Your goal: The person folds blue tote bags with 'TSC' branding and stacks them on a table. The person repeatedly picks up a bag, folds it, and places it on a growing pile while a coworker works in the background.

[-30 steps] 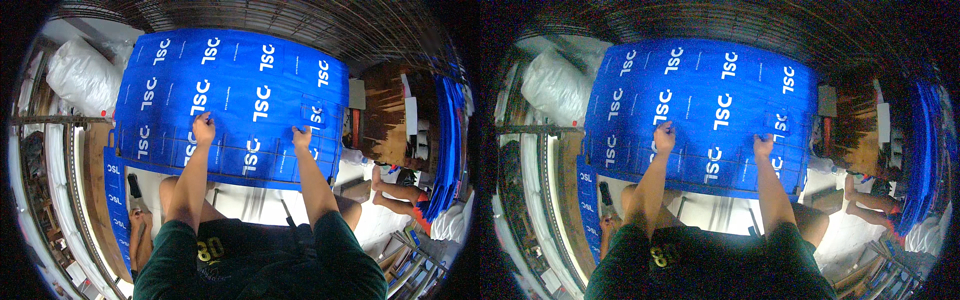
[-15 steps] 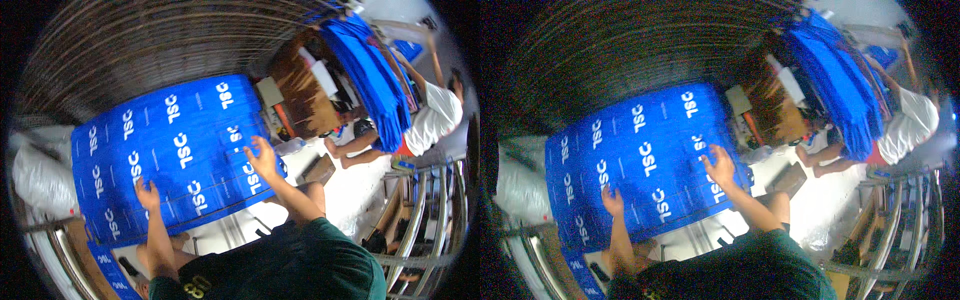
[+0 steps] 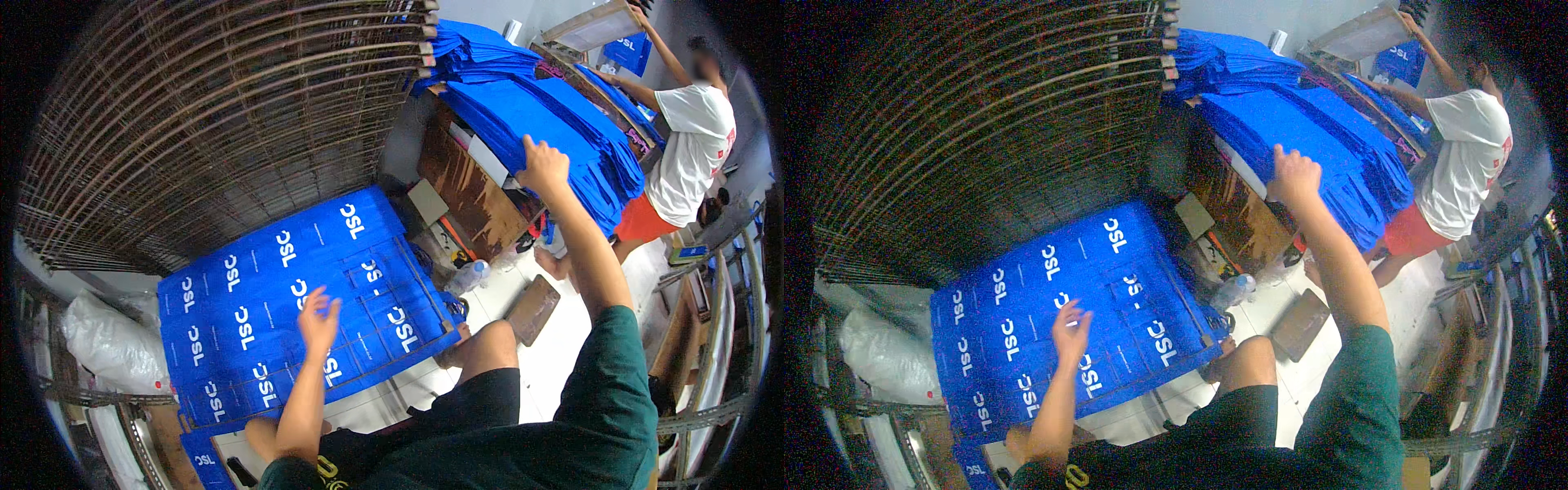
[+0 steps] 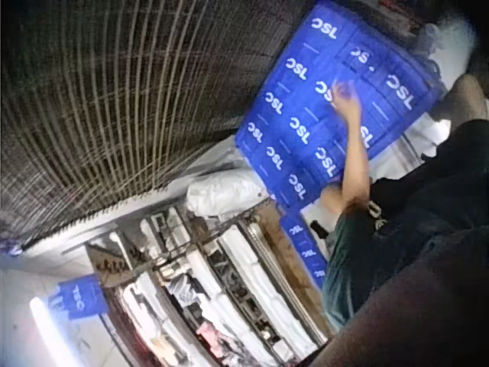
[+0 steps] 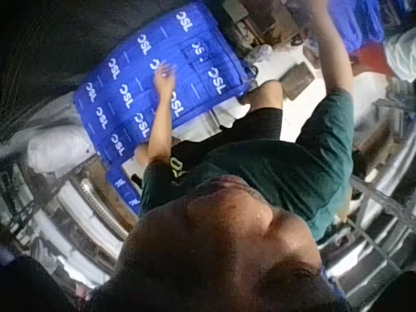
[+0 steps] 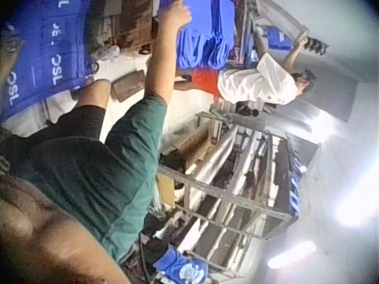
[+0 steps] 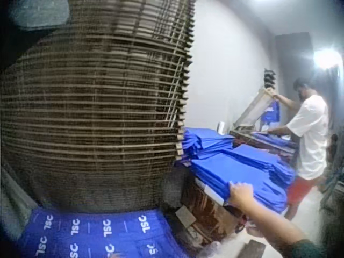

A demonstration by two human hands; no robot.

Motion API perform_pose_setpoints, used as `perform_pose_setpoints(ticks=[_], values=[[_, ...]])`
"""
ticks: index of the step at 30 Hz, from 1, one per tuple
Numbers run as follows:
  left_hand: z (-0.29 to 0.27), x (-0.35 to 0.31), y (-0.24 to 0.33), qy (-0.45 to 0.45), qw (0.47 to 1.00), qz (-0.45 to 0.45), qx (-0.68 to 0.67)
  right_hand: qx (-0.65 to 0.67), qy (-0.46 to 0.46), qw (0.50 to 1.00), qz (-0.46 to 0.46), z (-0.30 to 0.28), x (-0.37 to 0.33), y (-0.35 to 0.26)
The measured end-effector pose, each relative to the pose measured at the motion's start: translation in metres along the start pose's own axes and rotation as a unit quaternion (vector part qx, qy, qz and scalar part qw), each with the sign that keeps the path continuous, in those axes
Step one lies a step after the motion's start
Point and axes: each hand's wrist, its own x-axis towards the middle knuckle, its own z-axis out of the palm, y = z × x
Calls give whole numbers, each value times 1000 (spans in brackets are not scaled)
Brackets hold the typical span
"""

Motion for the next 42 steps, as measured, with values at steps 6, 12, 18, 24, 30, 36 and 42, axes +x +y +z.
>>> perform_pose_setpoints(ticks=[6,12,18,24,30,36,42], values=[[120,53,170,-275,943,-2,-188,-59,106,991,-64,4,-18,-9],[215,100,280,-405,849,-189,-281,72,60,990,-102,3,8,15],[269,109,337,-401,813,-246,-343,68,86,981,-162,-5,2,29],[338,137,332,-439,790,-261,-341,97,108,983,-111,-8,-38,41],[370,182,309,-274,885,-195,-322,755,67,652,-19,-4,-170,-6],[395,153,326,-248,890,-263,-279,918,2,367,153,22,-144,43],[410,177,330,-41,924,-330,-189,924,-5,329,193,25,-157,27]])
